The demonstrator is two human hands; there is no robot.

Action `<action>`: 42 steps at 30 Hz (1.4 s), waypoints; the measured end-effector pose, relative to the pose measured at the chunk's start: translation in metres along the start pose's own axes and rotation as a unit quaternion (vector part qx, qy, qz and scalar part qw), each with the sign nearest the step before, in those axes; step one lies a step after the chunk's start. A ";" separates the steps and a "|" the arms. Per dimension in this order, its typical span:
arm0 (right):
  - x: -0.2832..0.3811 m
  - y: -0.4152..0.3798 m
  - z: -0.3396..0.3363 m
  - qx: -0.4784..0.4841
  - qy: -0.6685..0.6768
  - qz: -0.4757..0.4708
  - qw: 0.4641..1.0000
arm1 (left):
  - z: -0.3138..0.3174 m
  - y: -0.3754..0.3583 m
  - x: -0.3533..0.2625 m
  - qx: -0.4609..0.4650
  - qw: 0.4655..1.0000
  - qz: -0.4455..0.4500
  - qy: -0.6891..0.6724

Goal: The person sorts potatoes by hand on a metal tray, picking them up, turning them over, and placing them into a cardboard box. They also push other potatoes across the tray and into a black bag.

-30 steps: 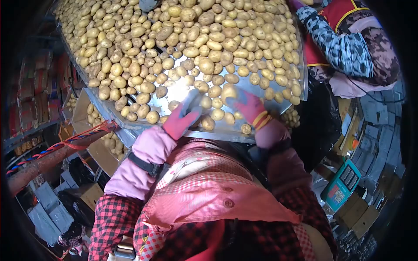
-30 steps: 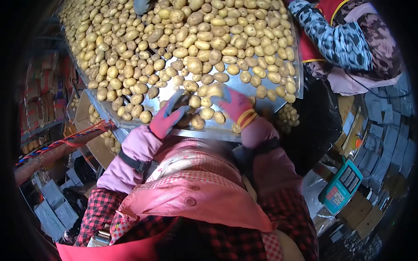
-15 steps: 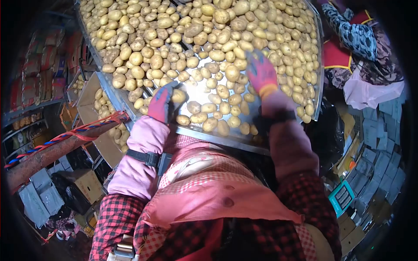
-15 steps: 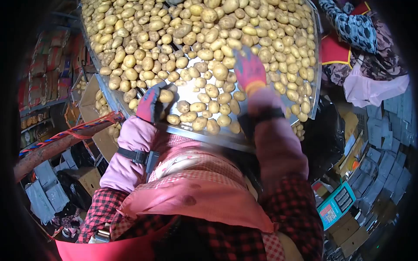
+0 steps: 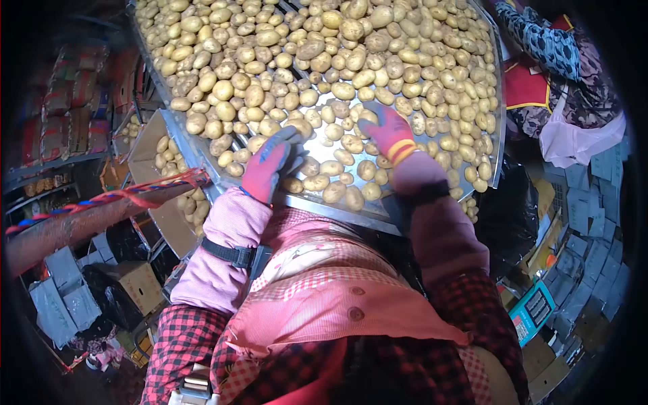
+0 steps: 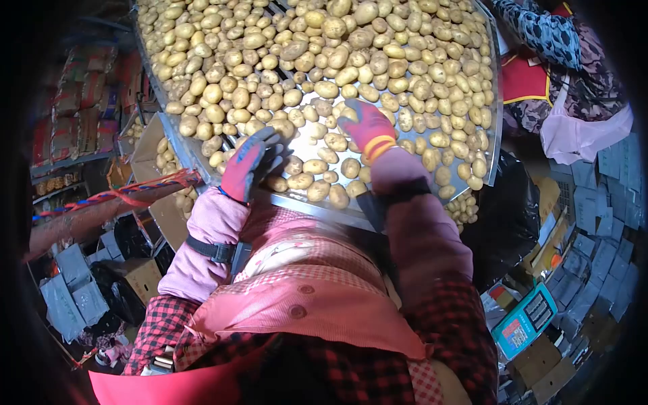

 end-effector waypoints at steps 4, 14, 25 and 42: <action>0.023 -0.044 0.005 0.135 0.254 -0.211 0.934 | 0.012 -0.003 0.008 0.075 0.994 0.033 0.076; 0.080 -0.126 0.017 0.177 0.470 0.023 0.864 | 0.088 -0.021 0.014 0.181 0.967 0.005 0.180; 0.079 -0.150 0.055 0.279 0.643 0.048 0.711 | 0.030 -0.122 0.009 0.048 0.990 0.096 -0.094; 0.049 -0.166 0.095 0.228 0.470 0.092 0.848 | -0.387 -0.260 -0.053 -0.049 0.868 0.435 -0.233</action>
Point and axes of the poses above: each hand's wrist, its own y-axis towards the middle knuckle, its own z-axis out of the palm, x = y × z, the point moved 2 cm from there along y, towards the middle knuckle, and after that the axes turned 11 degrees about x, right-handed, at the moved point
